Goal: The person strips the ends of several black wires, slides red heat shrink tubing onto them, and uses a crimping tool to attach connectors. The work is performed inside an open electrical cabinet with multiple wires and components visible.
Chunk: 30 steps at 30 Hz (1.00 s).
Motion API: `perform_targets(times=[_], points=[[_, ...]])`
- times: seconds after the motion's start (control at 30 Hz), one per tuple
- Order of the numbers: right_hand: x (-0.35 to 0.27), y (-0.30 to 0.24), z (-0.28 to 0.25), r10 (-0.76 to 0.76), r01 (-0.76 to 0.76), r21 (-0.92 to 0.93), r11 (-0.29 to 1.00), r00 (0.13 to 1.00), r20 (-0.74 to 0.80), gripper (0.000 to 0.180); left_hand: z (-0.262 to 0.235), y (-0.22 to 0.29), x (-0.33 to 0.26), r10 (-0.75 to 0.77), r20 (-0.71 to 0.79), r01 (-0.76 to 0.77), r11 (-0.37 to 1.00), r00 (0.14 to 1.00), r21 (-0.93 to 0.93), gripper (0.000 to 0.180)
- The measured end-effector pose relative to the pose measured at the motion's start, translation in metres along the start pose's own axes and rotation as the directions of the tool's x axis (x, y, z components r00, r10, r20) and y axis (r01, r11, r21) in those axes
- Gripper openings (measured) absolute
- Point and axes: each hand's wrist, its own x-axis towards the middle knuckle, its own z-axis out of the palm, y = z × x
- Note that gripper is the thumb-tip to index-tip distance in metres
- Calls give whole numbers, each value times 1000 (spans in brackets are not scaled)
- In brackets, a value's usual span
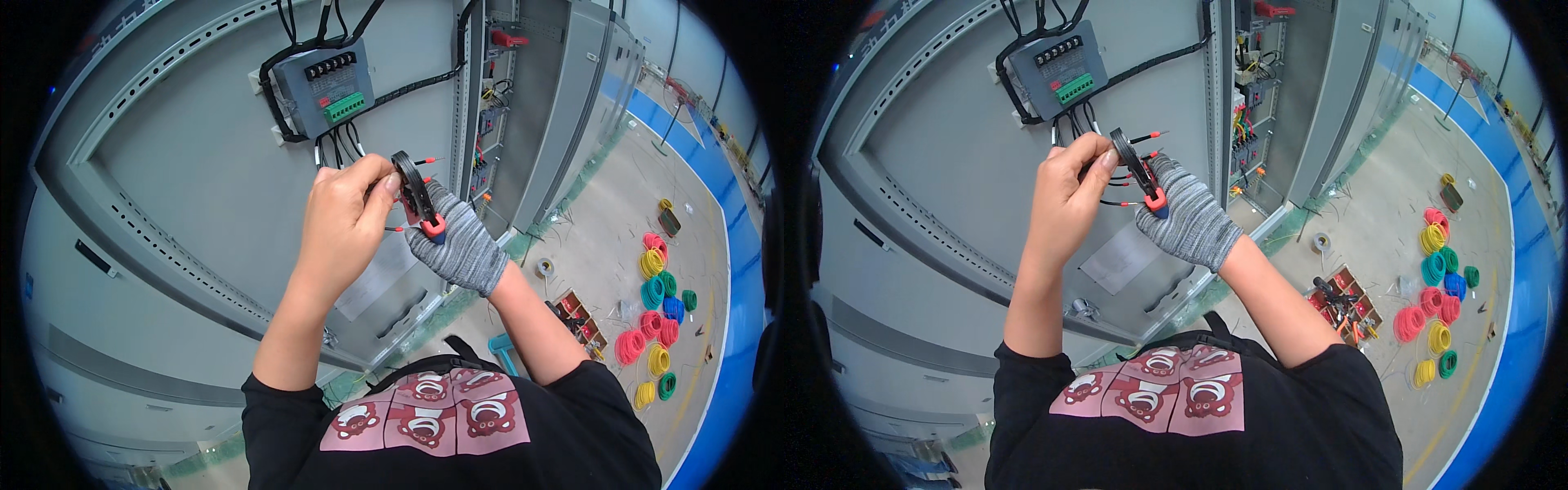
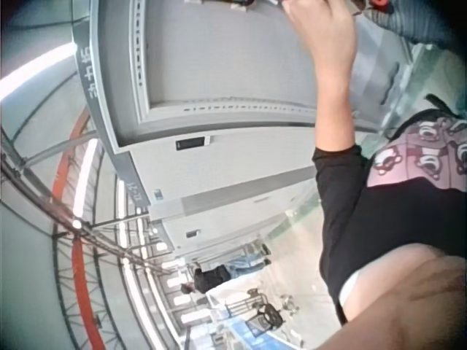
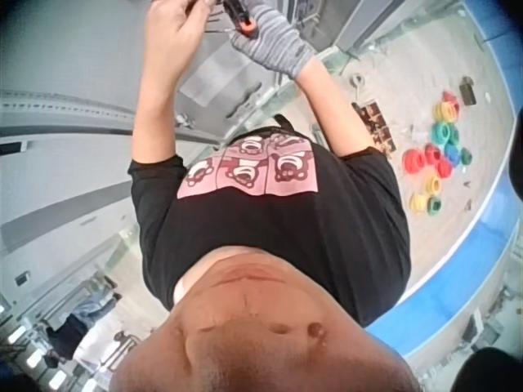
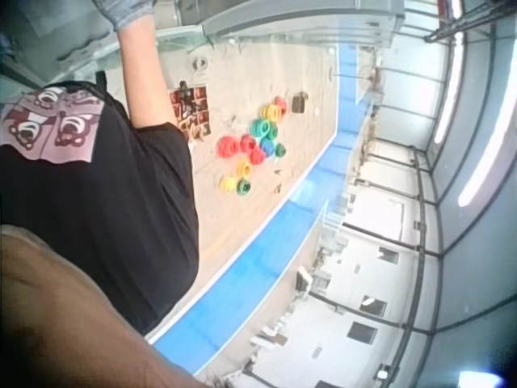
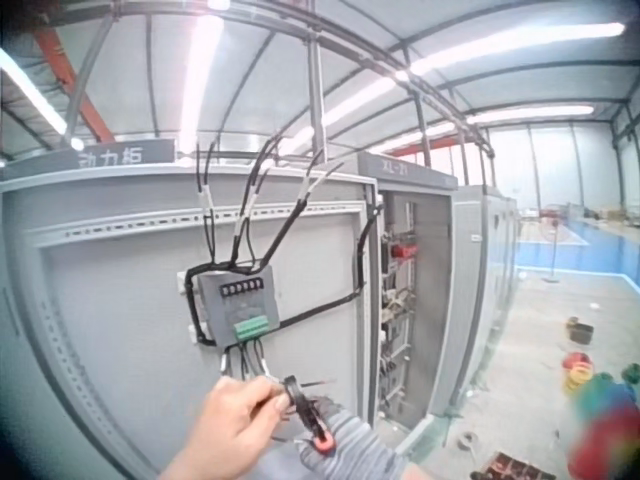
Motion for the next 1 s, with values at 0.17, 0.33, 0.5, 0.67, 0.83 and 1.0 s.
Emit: perform_targets(times=[0.17,0.33,0.5,0.67,0.83,1.0], points=[[-3,16,11,-63,49,-112,993,990,-129,37,4,-3,1,-5,-3,5,999,1000,-41,12],[5,15,10,-64,52,-129,990,994,-91,36,3,-3,0,-24,24,25,999,999,-41,14],[9,21,18,25,-33,-79,996,995,-101,33,4,-6,0,20,7,-20,999,1000,31,13],[3,13,8,10,-10,12,1000,1000,3,36,4,-9,-2,98,-22,-96,990,995,104,9],[-37,3,-11,264,-226,404,886,964,-39,54,1,-9,-10,124,28,-126,982,992,139,7],[-54,10,-19,295,-178,694,697,954,-53,73,-1,-16,-15,191,11,-189,960,982,206,5]])
